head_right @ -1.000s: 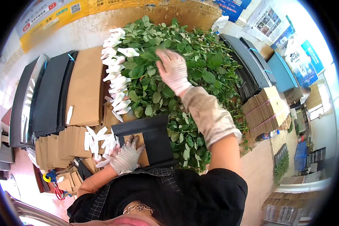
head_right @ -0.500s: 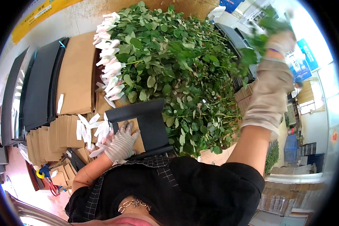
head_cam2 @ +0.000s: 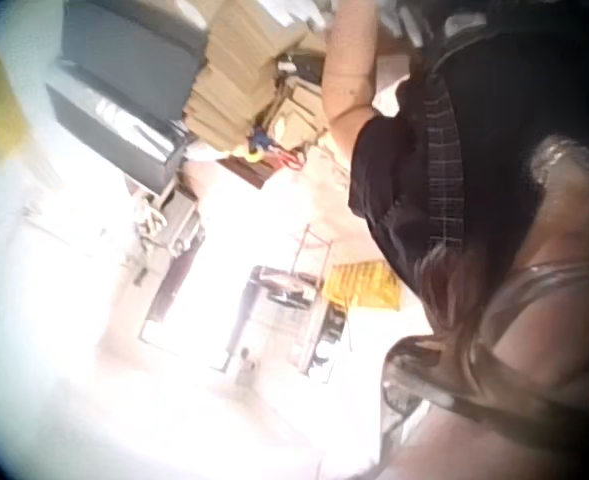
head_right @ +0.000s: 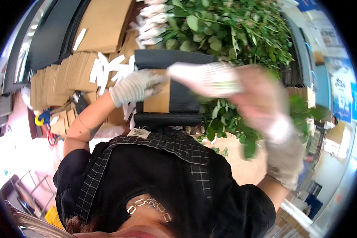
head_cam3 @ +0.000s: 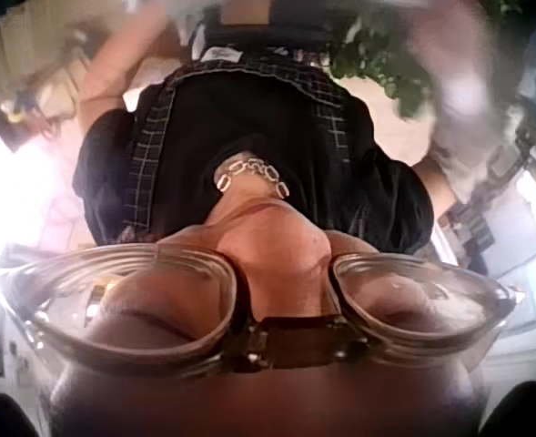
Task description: The person prepares a cardboard box, selects roses from a large pile, and carefully places them inside the box, occasionally using scissors to trim stems and a small tool to adjust the foam inserts.
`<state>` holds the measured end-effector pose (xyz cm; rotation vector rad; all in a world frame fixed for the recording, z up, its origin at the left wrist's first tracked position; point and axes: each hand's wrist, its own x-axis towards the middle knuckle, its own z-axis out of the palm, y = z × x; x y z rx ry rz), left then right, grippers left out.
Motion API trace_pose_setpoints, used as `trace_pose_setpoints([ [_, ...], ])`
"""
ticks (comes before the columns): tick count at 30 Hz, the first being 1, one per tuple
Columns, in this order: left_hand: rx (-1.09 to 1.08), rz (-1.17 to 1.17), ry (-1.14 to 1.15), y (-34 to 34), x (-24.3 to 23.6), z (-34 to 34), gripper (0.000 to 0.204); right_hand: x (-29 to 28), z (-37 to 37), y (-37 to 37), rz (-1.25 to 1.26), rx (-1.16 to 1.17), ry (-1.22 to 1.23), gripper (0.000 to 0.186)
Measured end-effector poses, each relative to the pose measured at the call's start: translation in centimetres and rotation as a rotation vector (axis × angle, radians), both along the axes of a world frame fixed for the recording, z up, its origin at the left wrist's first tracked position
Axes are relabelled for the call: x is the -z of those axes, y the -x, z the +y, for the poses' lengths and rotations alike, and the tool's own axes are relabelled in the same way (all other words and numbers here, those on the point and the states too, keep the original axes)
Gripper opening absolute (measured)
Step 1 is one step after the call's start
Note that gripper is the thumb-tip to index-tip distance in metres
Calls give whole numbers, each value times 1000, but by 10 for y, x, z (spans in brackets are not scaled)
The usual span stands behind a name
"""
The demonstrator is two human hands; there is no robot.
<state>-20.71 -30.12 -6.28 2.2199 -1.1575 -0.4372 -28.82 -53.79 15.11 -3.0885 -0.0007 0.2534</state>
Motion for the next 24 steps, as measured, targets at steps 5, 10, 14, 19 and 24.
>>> trace_pose_setpoints([
  [5, 75, 115, 132, -12, 11, -1, 30, 191, 8, 9, 221, -537, -610, 30],
  [10, 126, 61, 89, -8, 9, 3, 24, 192, 25, 1, 456, -489, -536, 21],
  [14, 275, 78, 56, -9, 8, 12, 20, 194, 25, -8, 530, -563, -542, 20],
  [19, 346, -20, 20, 4, 5, 29, 18, 193, 32, -13, 600, -599, -333, 21],
  [24, 381, -40, 102, 13, 12, 31, 24, 189, 37, -13, 542, -652, -173, 16],
])
